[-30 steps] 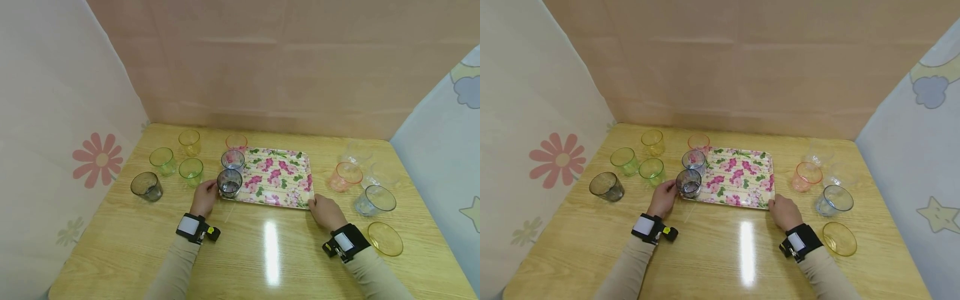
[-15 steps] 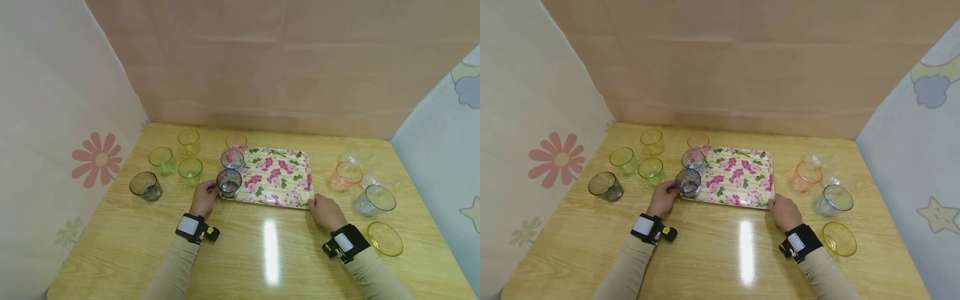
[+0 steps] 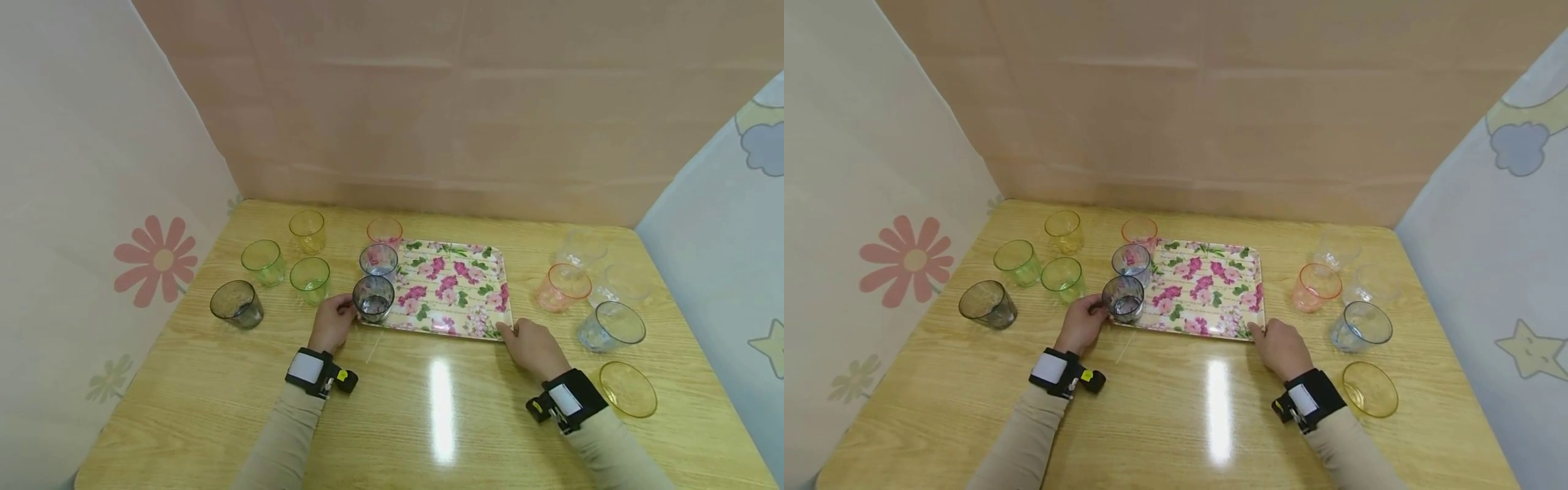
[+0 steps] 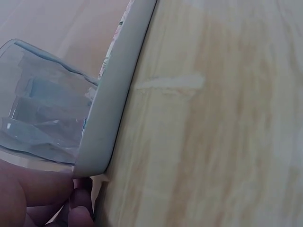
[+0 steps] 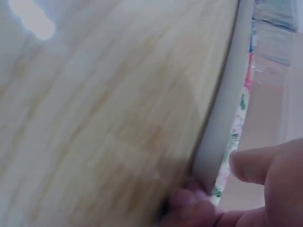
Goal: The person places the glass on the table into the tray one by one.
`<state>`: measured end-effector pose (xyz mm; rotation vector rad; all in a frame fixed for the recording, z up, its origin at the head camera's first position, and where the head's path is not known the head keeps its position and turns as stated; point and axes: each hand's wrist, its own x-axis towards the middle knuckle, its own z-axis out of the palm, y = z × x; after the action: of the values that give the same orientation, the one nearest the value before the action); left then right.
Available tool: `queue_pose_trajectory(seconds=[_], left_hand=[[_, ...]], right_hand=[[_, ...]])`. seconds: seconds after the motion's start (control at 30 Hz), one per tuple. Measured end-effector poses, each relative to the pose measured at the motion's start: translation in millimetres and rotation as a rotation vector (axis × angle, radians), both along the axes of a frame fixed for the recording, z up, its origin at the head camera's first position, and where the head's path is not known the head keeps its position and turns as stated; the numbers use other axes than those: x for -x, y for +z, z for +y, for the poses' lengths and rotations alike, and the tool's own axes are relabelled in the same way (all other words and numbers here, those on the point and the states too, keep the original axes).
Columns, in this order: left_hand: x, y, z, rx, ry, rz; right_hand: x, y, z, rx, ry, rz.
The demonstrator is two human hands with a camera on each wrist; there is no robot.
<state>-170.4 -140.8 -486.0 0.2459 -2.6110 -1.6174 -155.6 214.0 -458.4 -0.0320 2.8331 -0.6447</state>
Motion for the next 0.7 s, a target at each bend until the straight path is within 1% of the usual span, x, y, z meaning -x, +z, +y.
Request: queue_pose_trajectory(seconds=[0.07, 0.17, 0.3, 0.4, 0.43, 0.5, 0.6, 0.63, 0.7], left_hand=[[0.0, -0.4, 1, -0.006, 0.006, -0.014], [-0.1, -0.7, 1, -0.008, 0.012, -0.018], [-0.3, -0.5, 2, -0.012, 0.018, -0.018], [-0.5, -1.2, 2, -0.029, 0.014, -0.015], [-0.6, -1.7, 2, -0.038, 0.013, -0.014], [-0.9, -2.4, 1, -0.052, 0.013, -0.013], [-1.2, -2.6, 1, -0.065, 0.011, -0.014], [-1.3, -2.5, 1, -0.064, 0.011, -0.014], [-1.3, -2.2, 1, -0.063, 0.011, -0.015]], right_hand=[[-3.1, 2.6, 0, 0.011, -0.007, -0.011], [-10.5, 10.4, -1, 0.028, -0.011, -0.002], [-25.0, 29.5, 0, 0.059, -0.011, 0.029], [-36.4, 46.4, 1, 0.084, -0.007, 0.088], [-40.3, 51.7, 2, 0.087, -0.004, 0.123], [-48.0, 60.5, 5, 0.093, -0.005, 0.224], [-60.1, 68.9, 13, 0.148, -0.024, 0.378], [-63.8, 70.1, 16, 0.163, -0.042, 0.431], [-70.0, 71.1, 23, 0.233, -0.089, 0.52]])
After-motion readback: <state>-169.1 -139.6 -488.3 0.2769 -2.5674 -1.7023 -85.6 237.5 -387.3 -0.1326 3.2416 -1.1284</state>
